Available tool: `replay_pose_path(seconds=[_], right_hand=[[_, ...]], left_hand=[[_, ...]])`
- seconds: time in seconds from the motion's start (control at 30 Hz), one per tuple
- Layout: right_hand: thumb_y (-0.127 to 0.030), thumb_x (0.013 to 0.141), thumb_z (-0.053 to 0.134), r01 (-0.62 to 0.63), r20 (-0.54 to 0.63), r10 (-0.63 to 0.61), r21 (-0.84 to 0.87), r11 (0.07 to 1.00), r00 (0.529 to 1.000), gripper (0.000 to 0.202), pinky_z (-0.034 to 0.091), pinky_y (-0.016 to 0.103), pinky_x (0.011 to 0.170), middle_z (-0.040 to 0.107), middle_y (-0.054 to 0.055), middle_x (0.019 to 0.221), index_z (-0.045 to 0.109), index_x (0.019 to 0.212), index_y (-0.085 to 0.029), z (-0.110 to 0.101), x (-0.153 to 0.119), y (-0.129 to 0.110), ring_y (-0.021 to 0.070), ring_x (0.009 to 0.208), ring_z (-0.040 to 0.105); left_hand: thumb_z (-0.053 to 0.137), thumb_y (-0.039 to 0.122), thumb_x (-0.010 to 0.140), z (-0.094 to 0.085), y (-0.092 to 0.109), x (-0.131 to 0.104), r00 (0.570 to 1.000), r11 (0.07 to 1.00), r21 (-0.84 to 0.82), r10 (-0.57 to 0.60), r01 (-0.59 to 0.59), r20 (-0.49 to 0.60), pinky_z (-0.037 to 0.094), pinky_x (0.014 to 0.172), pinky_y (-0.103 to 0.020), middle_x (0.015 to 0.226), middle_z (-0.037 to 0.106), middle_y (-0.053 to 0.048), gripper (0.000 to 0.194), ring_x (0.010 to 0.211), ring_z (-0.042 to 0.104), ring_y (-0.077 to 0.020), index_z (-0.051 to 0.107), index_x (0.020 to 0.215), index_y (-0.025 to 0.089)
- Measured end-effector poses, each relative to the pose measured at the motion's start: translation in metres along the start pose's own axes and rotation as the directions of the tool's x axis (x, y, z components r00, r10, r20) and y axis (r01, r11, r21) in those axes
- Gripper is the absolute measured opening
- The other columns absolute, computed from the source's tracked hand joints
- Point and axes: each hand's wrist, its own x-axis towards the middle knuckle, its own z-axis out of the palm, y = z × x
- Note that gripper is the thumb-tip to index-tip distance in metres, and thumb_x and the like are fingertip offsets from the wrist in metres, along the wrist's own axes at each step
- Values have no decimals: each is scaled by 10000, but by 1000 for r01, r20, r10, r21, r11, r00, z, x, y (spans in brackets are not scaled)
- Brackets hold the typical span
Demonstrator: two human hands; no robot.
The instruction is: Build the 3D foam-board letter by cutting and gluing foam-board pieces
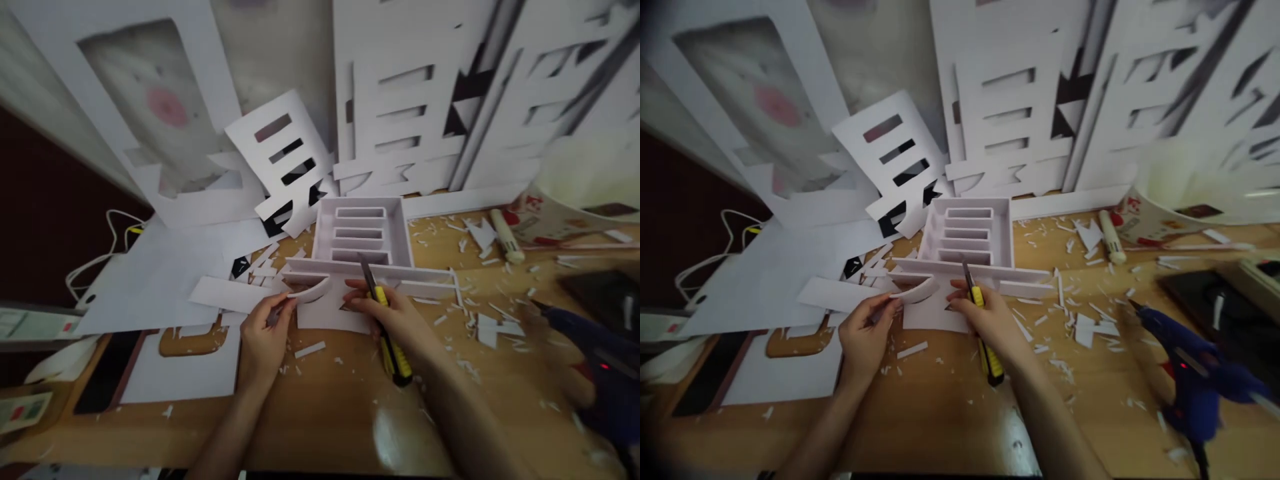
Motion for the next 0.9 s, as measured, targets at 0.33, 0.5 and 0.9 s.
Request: replay_pose_path(seconds=[0.33, 0.5, 0.9], right_hand=[[-285, 791, 599, 82, 32, -81, -30, 996, 996, 368, 370, 253, 470, 660, 7, 777, 652, 1138, -172, 2, 8, 7, 108, 496, 475], [-325, 833, 607, 148, 26, -146, -107, 983, 989, 241, 458, 272, 697, 658, 19, 915, 603, 1040, -203, -9, -21, 2, 168, 796, 603], [-526, 904, 404, -41, -604, -509, -668, 743, 614, 369, 523, 441, 713, 612, 162, 903, 475, 1004, -178, -82, -81, 73, 317, 839, 635]], left_hand=[[701, 382, 810, 1, 3, -7, 999, 999, 40, -17, 19, -33, 574, 720, -307, 804, 766, -46, 210, 735, 716, -189, 736, 845, 178], [706, 398, 803, 4, 2, -8, 998, 998, 43, -35, 37, -56, 578, 707, -306, 797, 766, -47, 232, 723, 718, -189, 728, 856, 174], [698, 448, 801, 3, -3, -7, 999, 998, 64, 13, -10, -50, 590, 699, -314, 795, 769, -52, 283, 713, 726, -200, 730, 857, 172]])
